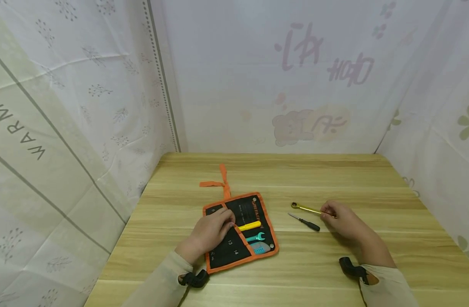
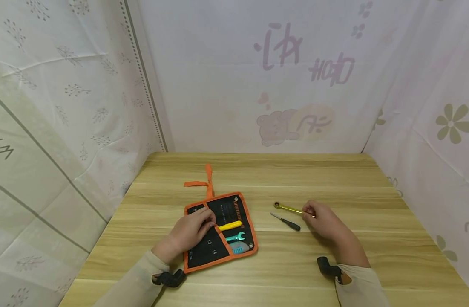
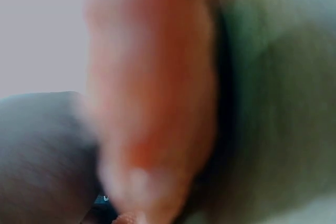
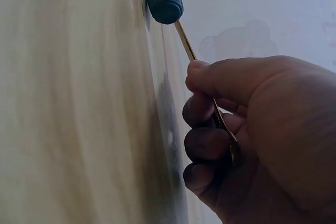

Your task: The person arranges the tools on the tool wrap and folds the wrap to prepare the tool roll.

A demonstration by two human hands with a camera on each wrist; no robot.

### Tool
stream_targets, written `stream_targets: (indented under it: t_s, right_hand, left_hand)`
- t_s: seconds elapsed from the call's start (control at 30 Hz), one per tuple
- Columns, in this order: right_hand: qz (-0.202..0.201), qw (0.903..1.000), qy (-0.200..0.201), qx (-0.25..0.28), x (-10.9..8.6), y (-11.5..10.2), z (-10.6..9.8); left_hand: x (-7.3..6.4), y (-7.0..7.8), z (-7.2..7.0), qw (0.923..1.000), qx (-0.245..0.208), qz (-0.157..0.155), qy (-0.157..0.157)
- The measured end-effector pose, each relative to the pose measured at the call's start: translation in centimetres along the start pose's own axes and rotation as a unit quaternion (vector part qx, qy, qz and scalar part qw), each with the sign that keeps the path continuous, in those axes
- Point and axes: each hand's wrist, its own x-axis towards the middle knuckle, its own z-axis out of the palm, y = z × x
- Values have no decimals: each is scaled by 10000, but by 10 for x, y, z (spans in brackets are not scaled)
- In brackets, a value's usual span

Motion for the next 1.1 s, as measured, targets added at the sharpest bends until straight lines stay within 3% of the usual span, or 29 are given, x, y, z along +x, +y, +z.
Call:
stream_targets:
  t_s: [0.27, 1.1]
  right_hand:
    - [142, 9997, 182, 35, 1, -6, 0]
    - [-103, 9977, 297, 597, 6, -37, 11]
  left_hand:
    - [0, 2, 0, 9999, -126, 40, 49]
    - [0, -1, 4, 9999, -94, 5, 64]
